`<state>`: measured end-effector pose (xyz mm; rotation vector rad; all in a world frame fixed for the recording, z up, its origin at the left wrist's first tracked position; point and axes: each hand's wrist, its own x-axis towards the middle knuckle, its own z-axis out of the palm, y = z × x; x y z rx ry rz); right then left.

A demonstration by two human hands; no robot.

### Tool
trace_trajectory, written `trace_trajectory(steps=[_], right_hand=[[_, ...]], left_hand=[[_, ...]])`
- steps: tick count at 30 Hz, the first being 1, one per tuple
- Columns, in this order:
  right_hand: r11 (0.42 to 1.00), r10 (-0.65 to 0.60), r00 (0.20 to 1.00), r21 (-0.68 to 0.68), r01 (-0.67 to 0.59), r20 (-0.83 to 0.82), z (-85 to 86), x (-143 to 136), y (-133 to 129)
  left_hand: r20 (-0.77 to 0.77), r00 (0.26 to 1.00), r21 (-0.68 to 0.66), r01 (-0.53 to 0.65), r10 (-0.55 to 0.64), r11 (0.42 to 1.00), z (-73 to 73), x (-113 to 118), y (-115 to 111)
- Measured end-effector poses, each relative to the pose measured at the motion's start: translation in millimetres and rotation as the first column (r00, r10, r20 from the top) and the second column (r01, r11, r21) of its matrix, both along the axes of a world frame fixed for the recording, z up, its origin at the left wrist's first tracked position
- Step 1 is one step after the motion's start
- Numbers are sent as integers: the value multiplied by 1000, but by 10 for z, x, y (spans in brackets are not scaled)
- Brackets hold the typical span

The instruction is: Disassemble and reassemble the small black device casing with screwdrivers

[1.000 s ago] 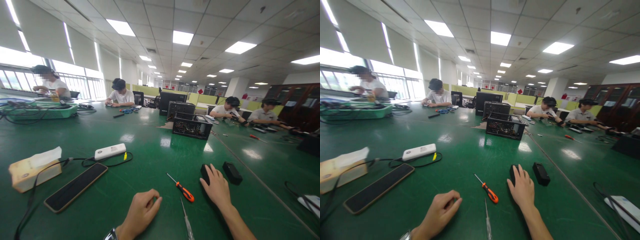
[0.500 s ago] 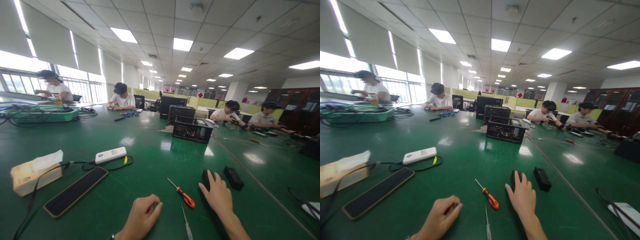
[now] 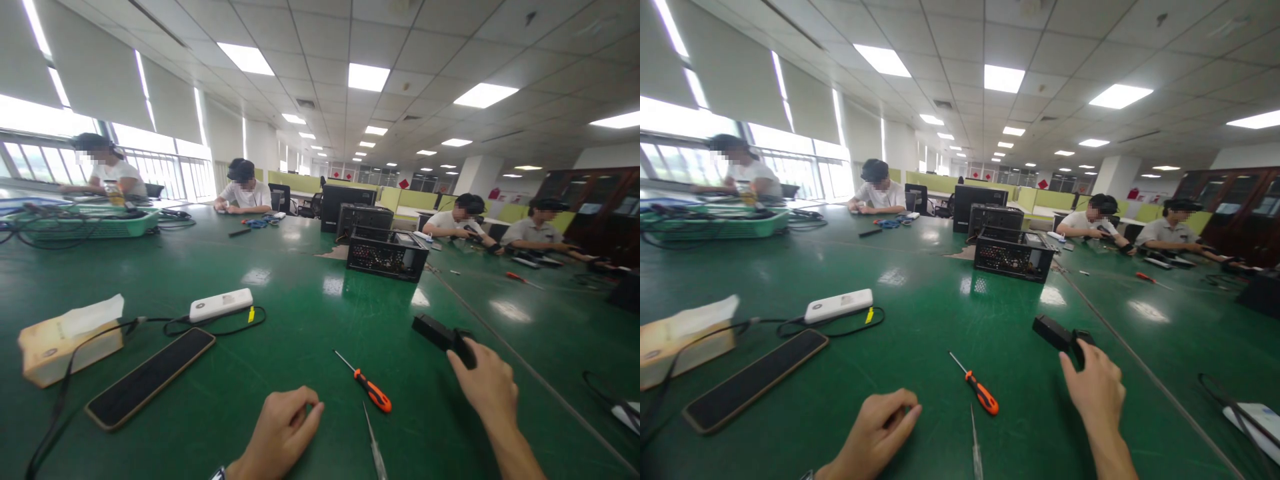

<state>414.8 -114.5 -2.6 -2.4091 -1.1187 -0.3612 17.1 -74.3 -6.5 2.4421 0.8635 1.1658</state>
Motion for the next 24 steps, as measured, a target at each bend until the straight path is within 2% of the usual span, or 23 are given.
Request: trace_trajectory(steps=[2, 5, 8, 11, 13, 15, 17, 19, 21, 24], right_hand=[[986, -165, 984, -3, 165, -59, -26, 281, -27], [979, -202, 950, -84, 187, -240, -93, 483, -39], [969, -246, 925, -71, 235, -290, -92, 488, -42], [953, -292, 915, -7, 302, -278, 17, 456, -80], [954, -256, 935, 93, 286, -245, 113, 413, -108], [945, -142, 968, 261, 195, -208, 190, 300, -110], [902, 31, 982, 429, 52, -184, 223, 78, -74], [851, 227, 956, 516, -102, -185, 214, -243, -11], [790, 438, 877, 550, -270, -199, 183, -613, 47], [650, 721, 662, 533, -542, -206, 148, -1111, 70]], left_hand=[[-11, 1000, -2, 2, -2, 1000, -17, 1, 3], [-30, 1000, -7, 1, -1, 1000, -36, 2, 7], [-29, 1000, -1, -6, 6, 1000, -39, -7, 4], [-24, 1000, -5, -9, 9, 1000, -21, -15, -6], [-27, 1000, -20, -4, 4, 1000, -2, -12, -11], [-35, 999, -38, 2, -3, 999, 13, -3, -14], [-46, 999, -58, 8, -10, 998, 20, 6, -14], [-57, 998, -79, 5, -9, 997, 17, 10, -12], [-65, 998, -98, -12, 5, 995, 12, 9, -3], [-57, 996, -114, -78, 72, 990, 23, -3, 20]])
